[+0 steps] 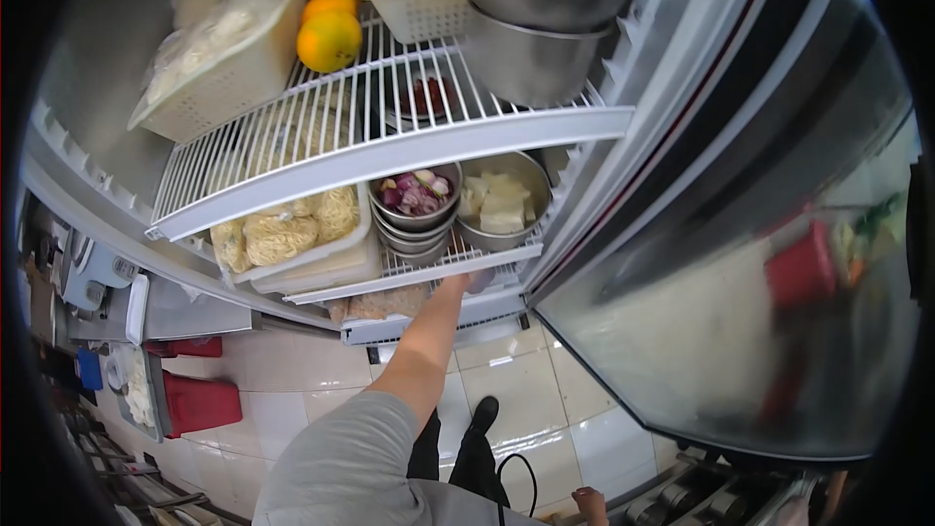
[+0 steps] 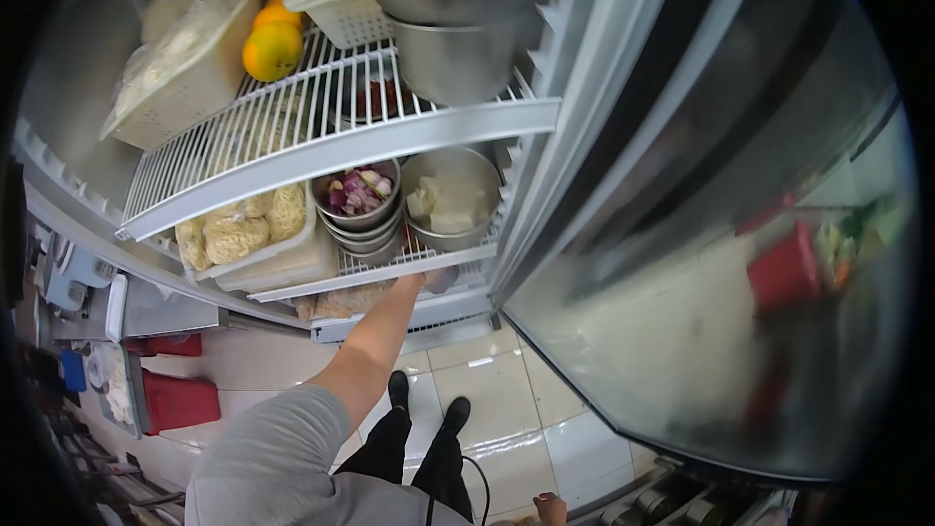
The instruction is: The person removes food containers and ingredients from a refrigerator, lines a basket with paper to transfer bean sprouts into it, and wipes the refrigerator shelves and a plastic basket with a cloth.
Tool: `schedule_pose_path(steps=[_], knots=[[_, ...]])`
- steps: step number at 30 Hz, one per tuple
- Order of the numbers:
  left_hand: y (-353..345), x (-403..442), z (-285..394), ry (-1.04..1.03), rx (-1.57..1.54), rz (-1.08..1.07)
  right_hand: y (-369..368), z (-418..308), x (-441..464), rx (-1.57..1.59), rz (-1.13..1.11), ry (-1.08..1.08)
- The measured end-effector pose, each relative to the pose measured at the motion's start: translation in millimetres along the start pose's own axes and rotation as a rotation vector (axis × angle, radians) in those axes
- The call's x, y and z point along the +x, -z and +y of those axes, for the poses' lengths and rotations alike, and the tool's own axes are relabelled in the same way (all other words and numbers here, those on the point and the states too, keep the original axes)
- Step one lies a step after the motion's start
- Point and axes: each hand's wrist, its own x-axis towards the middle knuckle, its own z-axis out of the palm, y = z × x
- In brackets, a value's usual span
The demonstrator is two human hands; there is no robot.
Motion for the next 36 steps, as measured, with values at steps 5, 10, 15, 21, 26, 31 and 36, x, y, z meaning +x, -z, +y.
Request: schedule_pose_path(steps=[5, 10, 15, 21, 26, 31, 36], knots=[[20.7, 12.7, -12.6, 0.056, -0.036, -0.101, 46.9, -64.0, 24.6, 0.091, 0.125, -0.033], [45.3, 30.1, -30.1, 0.068, -0.073, -0.178, 60.7, -81.4, 41.8, 0.073, 0.117, -0.016], [50.2, -30.4, 0.8, 0.145, 0.443, -0.051, 64.1, -113.4, 58.3, -0.125, 0.043, 0.137], [104.5, -142.7, 22.0, 0.243, 0.899, -0.165, 138.6, -243.8, 85.4, 0.094, 0.169, 0.389], [111.6, -216.0, 100.5, 0.211, 0.910, -0.084, 220.1, -413.5, 62.1, 0.272, 0.270, 0.786], [79.4, -257.0, 221.5, -0.196, 0.949, -0.349, 284.1, -592.1, -28.2, 0.242, 0.332, 1.297], [56.5, -303.3, 316.7, -0.297, 0.762, -0.357, 317.8, -736.6, -58.0, 0.324, 0.501, 1.566]])
